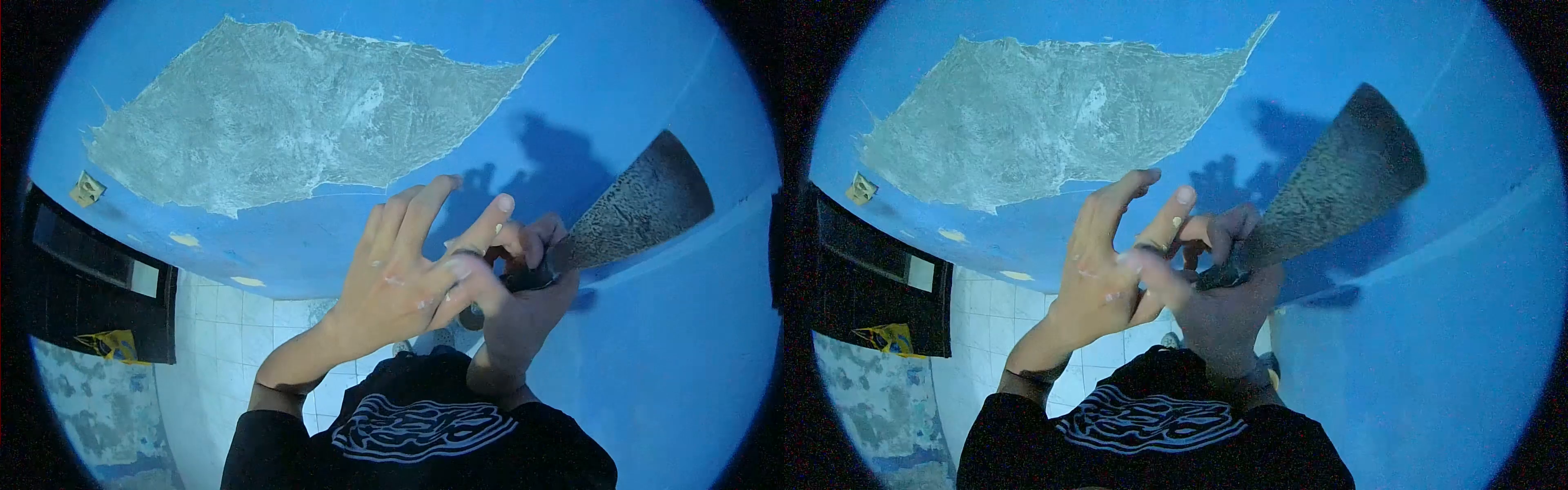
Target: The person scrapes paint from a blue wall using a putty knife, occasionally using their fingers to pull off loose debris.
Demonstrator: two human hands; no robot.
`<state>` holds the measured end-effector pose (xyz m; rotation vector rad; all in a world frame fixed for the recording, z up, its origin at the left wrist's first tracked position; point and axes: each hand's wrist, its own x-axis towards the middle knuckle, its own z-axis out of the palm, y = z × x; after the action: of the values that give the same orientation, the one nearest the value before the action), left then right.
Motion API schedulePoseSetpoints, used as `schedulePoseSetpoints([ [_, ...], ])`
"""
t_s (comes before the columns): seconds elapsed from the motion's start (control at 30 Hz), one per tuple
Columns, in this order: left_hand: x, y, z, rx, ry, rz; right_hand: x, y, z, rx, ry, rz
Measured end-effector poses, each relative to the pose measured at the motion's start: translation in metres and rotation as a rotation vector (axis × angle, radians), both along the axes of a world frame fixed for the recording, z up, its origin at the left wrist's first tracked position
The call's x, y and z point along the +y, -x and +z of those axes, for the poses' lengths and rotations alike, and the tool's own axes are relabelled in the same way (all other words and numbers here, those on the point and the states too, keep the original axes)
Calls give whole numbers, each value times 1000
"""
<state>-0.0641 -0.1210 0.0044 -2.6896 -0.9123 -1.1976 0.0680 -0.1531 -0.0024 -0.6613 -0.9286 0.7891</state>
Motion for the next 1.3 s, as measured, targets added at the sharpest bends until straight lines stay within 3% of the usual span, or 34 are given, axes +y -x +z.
schedulePoseSetpoints([
  [0.1,-7,4,2,53,-53,15,-6,6,13,241,158,-75],
  [0.23,-11,5,0,18,11,-14,-9,4,5,248,129,-70],
  [0.3,-13,8,0,18,19,-31,-10,4,0,29,25,-108],
  [0.4,-14,10,-3,-7,32,-43,-16,6,3,87,35,27],
  [0.5,-18,12,-1,-13,56,-33,-20,8,-1,-47,-27,-54],
  [0.63,-22,12,0,-21,93,-38,-20,13,4,189,106,-21],
  [0.93,-18,10,-3,-41,90,-62,-19,1,-2,45,-17,-9],
  [1.0,-18,9,-2,-69,117,-94,-20,-5,1,-113,-73,101],
  [1.13,-16,7,-2,-62,117,-62,-14,-8,-10,-106,-98,60],
  [1.2,-15,6,-1,-40,145,-61,-15,-5,-4,164,82,104],
  [1.23,-14,5,-2,-38,145,-63,-13,-8,-8,166,81,103],
  [1.3,-12,3,-6,-71,122,-71,-8,-14,-17,-65,-12,-16],
])
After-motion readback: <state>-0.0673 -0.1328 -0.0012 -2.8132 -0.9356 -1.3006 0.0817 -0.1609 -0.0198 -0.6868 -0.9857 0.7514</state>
